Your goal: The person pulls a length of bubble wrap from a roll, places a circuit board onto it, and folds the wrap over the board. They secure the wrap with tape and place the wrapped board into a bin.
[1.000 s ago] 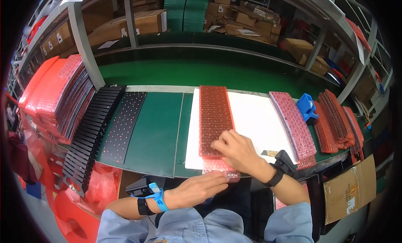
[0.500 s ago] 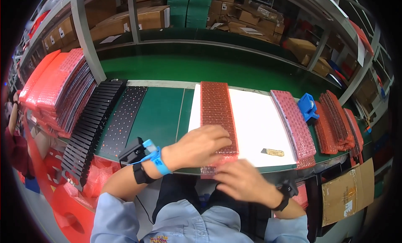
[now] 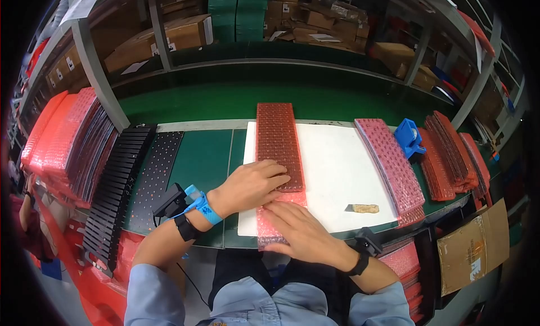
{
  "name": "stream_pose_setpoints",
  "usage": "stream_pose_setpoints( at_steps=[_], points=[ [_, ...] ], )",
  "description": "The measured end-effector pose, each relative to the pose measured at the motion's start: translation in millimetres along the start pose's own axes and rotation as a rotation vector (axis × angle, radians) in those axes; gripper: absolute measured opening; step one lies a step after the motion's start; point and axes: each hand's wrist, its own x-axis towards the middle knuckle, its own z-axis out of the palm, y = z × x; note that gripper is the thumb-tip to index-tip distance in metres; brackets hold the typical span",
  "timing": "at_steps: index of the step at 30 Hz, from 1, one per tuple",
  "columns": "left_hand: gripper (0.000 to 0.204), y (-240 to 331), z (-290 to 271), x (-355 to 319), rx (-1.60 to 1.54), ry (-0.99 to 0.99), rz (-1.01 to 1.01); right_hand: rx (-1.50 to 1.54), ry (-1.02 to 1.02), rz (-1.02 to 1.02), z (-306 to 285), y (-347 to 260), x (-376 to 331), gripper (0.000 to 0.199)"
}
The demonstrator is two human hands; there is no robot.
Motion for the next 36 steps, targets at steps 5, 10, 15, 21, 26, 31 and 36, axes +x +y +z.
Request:
stream_pose_setpoints(
  at_steps=[5, 10, 15, 21, 26, 31, 36],
  points=[
    [0.037, -2, 2, 1, -0.001, 0.021, -0.011, 0.004, 0.000, 0.013, 0, -4, -1, 0.072],
    [0.036, -3, 5, -1, -0.041, 0.022, -0.055, -0.006, 0.007, 0.014, -1, -5, 0, 0.071],
    [0.033, -6, 0, -4, -0.060, 0.015, -0.063, 0.004, 0.008, 0.008, -1, -4, 0, 0.071],
    [0.034, -4, 0, -4, -0.078, 0.021, -0.083, -0.002, -0.004, 0.044, 1, -6, -1, 0.069],
    [0.032, -4, -5, -2, -0.086, 0.030, -0.105, -0.077, -0.026, 0.086, -2, -9, 0, 0.070],
    [0.031, -5, -9, -4, -0.091, 0.013, -0.119, -0.066, -0.036, 0.104, -1, -8, -1, 0.072],
    [0.031, -4, -9, -4, -0.091, 0.015, -0.111, -0.060, -0.040, 0.111, -1, -8, -1, 0.072]
  ],
)
